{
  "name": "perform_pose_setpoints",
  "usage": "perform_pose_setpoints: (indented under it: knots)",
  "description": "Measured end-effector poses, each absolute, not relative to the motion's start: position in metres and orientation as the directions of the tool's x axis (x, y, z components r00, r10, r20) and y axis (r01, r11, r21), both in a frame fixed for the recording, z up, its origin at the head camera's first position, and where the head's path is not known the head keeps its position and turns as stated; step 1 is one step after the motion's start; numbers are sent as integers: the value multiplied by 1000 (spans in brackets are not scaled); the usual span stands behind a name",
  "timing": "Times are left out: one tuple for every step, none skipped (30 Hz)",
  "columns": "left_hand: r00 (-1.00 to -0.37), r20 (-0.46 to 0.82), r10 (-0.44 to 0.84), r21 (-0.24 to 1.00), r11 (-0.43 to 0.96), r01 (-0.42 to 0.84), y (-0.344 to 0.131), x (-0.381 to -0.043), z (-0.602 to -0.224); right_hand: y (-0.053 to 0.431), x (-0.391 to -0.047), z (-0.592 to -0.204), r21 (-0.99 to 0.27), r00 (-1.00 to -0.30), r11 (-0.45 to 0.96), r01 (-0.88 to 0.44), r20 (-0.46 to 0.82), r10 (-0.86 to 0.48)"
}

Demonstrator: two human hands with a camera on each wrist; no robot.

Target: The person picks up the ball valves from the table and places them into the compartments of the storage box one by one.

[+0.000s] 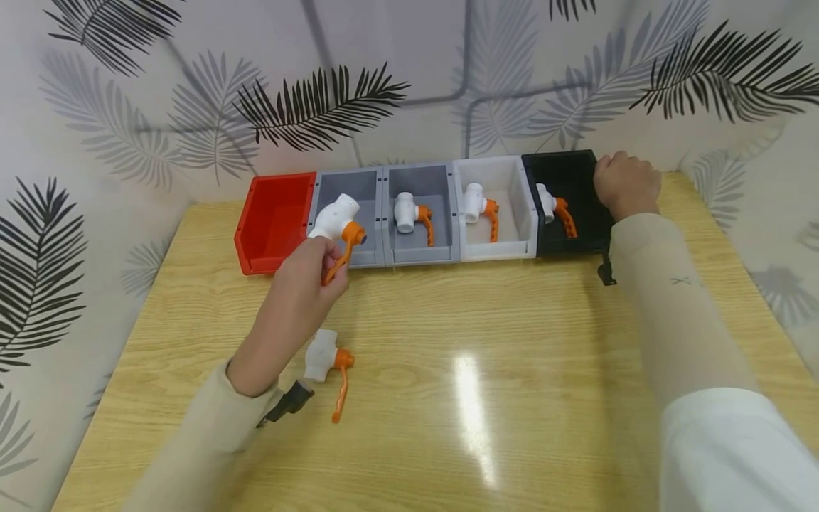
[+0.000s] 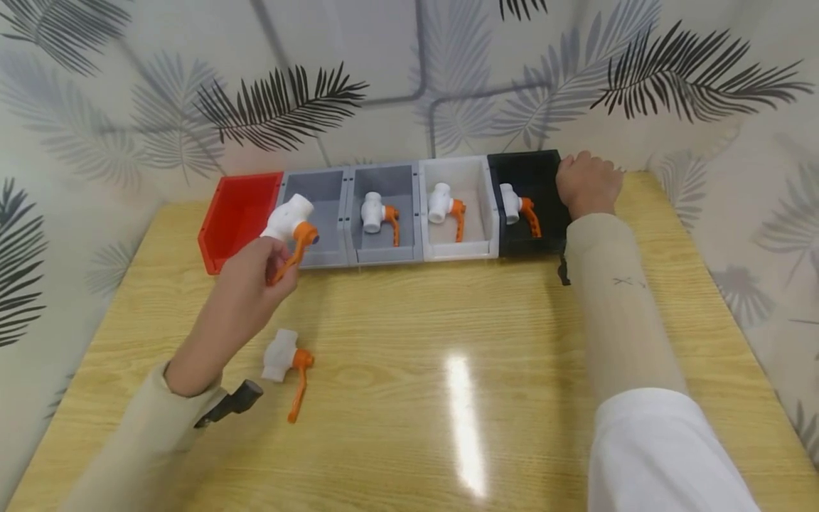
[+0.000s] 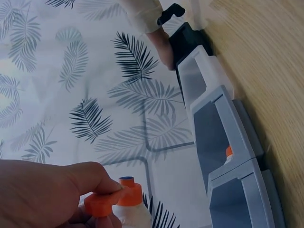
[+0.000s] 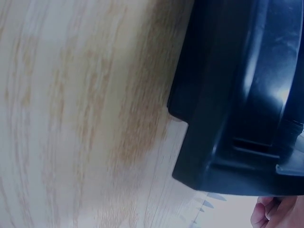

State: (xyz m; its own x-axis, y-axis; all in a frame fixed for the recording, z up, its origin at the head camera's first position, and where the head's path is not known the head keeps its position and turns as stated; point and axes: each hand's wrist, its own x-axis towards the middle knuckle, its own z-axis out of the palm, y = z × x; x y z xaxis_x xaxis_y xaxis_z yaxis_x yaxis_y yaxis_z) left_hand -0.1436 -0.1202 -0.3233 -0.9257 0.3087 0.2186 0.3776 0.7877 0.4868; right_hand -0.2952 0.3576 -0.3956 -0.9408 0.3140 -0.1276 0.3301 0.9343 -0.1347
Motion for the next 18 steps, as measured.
perform_pose_setpoints:
  knots:
    - [-928, 216, 303, 485, 792, 371, -118, -148, -323, 358, -295, -396, -135, -940, 933, 333, -130, 316]
    - [-930, 216, 298, 482, 795, 368, -117, -152, -322, 358, -295, -396, -137, -939, 932, 334, -130, 318]
    - [-931, 215, 296, 484, 796, 365, -116, -157, -322, 359, -295, -396, -138, -939, 932, 336, -130, 320]
    - [-933, 211, 293, 487, 796, 360, -114, -161, -322, 359, -294, -396, -139, -938, 931, 338, -128, 321]
    - [-933, 215, 289, 482, 799, 359, -114, -166, -322, 359, -294, -396, -139, -938, 931, 339, -126, 323]
    - [-933, 221, 285, 479, 801, 358, -113, -171, -322, 359, -294, -396, -141, -938, 930, 339, -123, 323]
    - [-932, 227, 281, 473, 805, 358, -112, -176, -322, 359, -294, -395, -143, -938, 930, 339, -120, 324]
    - [-934, 228, 276, 473, 807, 354, -112, -181, -322, 358, -294, -395, -145, -939, 930, 339, -119, 324]
    - [-937, 220, 271, 476, 809, 346, -112, -185, -322, 357, -294, -395, -146, -939, 930, 338, -120, 323]
    - [-940, 212, 267, 477, 811, 338, -112, -189, -322, 357, -294, -395, -148, -939, 930, 337, -120, 321]
    - [-942, 207, 264, 480, 811, 333, -112, -193, -323, 356, -294, -395, -149, -940, 930, 336, -121, 320]
    - [-946, 192, 261, 489, 810, 323, -111, -196, -323, 356, -294, -394, -153, -940, 930, 335, -121, 318]
    - [-949, 178, 260, 494, 810, 315, -112, -200, -324, 355, -293, -394, -154, -941, 930, 334, -121, 318]
    - [-952, 165, 260, 502, 808, 307, -112, -203, -325, 355, -293, -394, -156, -941, 930, 333, -119, 317]
    - [-953, 154, 260, 506, 808, 302, -112, -206, -326, 355, -293, -395, -156, -941, 930, 332, -117, 316]
    - [-956, 145, 257, 509, 809, 295, -112, -210, -327, 356, -293, -395, -158, -942, 930, 332, -114, 317]
    - [-957, 137, 254, 508, 811, 288, -112, -213, -329, 356, -293, -395, -159, -942, 930, 332, -112, 317]
    - [-960, 128, 250, 504, 817, 280, -112, -217, -331, 357, -293, -396, -160, -942, 930, 331, -110, 317]
